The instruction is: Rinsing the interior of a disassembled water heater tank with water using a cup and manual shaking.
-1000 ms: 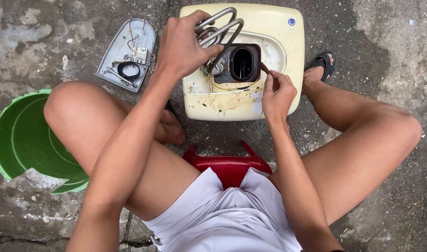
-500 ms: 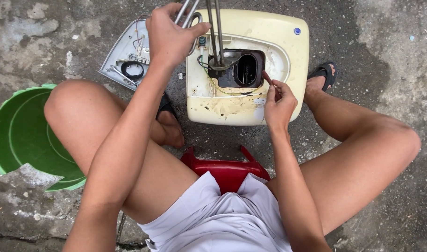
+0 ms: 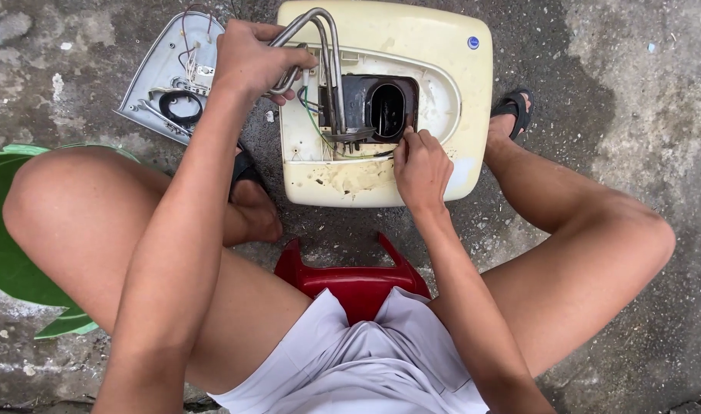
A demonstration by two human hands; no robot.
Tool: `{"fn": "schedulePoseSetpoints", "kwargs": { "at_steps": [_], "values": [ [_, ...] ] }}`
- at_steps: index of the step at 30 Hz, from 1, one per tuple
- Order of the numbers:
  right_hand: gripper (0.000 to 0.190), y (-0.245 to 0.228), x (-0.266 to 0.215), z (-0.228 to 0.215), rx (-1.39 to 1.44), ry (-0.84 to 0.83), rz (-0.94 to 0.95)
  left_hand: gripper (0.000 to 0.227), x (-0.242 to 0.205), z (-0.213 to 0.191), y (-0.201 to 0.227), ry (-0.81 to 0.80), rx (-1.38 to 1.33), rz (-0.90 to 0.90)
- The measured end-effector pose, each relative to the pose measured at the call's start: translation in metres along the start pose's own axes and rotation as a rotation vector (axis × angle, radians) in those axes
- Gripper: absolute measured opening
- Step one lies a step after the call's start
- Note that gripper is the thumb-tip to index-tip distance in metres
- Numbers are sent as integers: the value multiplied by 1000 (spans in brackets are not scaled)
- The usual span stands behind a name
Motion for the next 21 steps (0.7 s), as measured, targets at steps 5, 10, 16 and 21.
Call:
{"fn": "schedulePoseSetpoints", "kwargs": {
  "at_steps": [5,10,16,21],
  "values": [
    [15,2,5,1,71,66,-66,71,31,8,-5,56,285,347],
    [14,2,1,7,15,50,-83,62,35,21,-12,81,294,483],
    [17,10,34,11,-14,-30,-112,60,30,36,-16,207,416,898],
    [18,12,27,-3,-2,-292,-89,81,7,36,-8,371,730,908]
  ]
}}
Point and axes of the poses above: each hand's wrist, its own x-axis towards the middle knuckle, its own z-axis out of the palm, y = z × x, the point moved 5 cm from there along x, towards the middle knuckle, and after that the axes turned 13 degrees about y, right-handed, at the moved point
